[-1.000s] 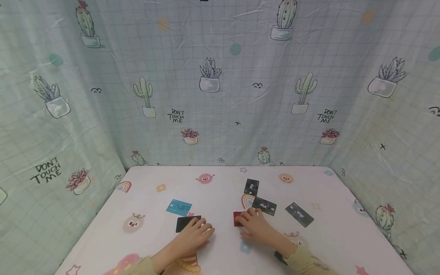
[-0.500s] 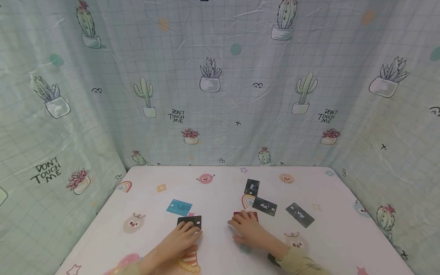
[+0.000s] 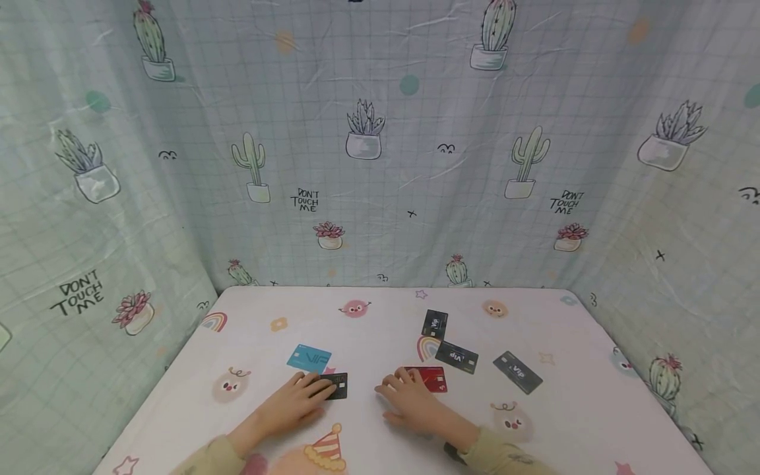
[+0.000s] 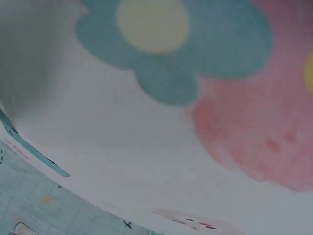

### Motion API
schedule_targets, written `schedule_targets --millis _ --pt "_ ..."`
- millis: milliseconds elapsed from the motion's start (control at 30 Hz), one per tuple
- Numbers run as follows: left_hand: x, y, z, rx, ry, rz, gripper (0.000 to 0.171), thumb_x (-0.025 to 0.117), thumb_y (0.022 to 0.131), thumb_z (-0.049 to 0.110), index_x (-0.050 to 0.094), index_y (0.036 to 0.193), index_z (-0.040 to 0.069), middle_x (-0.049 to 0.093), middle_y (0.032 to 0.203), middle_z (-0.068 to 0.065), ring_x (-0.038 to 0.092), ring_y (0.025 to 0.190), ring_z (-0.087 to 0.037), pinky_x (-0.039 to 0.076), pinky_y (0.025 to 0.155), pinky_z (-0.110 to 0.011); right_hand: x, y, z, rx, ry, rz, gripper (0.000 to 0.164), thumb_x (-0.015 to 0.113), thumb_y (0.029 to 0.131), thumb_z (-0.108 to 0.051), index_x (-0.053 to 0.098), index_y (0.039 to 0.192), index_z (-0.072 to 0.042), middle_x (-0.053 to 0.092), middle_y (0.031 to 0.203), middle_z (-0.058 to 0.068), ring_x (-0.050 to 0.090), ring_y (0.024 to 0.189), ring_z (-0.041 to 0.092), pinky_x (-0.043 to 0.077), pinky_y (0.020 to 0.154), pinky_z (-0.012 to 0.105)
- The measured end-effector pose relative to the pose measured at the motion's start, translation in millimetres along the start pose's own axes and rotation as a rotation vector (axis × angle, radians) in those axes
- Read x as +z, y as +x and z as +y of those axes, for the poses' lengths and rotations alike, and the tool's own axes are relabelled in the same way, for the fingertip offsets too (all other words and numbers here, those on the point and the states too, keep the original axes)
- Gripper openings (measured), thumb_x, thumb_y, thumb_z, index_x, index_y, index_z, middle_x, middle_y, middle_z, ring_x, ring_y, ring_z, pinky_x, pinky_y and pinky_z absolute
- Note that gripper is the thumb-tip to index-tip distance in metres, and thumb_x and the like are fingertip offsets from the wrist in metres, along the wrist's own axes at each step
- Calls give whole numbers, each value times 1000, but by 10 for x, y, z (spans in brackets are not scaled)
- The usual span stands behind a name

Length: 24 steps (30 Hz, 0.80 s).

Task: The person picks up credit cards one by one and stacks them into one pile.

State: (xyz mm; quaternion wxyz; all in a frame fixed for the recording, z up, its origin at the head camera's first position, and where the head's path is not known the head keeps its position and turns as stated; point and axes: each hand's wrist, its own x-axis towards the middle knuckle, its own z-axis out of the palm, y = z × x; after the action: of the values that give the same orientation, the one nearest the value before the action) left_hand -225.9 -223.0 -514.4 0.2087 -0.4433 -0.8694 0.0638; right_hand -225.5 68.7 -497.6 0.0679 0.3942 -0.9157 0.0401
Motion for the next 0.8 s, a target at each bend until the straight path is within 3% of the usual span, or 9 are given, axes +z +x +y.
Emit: schedule_targets --millis 400,667,800 --pt "53 -40 -161 -102 -60 -183 50 48 88 43 47 129 16 52 127 -3 48 115 -27 39 92 -46 32 206 -131 -31 -36 -16 46 59 81 -43 50 121 -23 54 116 -6 43 104 14 38 89 41" --pt "92 -48 -213 -84 -20 -126 55 49 85 49 49 127 12 54 122 -3 50 110 -26 42 88 -45 49 351 -186 -34 -78 3 46 59 81 -44 52 120 -22 55 115 -5 44 103 14 38 88 38" --pt "109 -49 -239 -109 -22 -144 56 48 86 50 49 127 12 54 123 -5 50 112 -28 41 89 -47 59 423 -211 -20 -98 -5 47 59 80 -46 52 120 -22 55 116 -5 45 104 14 39 89 40"
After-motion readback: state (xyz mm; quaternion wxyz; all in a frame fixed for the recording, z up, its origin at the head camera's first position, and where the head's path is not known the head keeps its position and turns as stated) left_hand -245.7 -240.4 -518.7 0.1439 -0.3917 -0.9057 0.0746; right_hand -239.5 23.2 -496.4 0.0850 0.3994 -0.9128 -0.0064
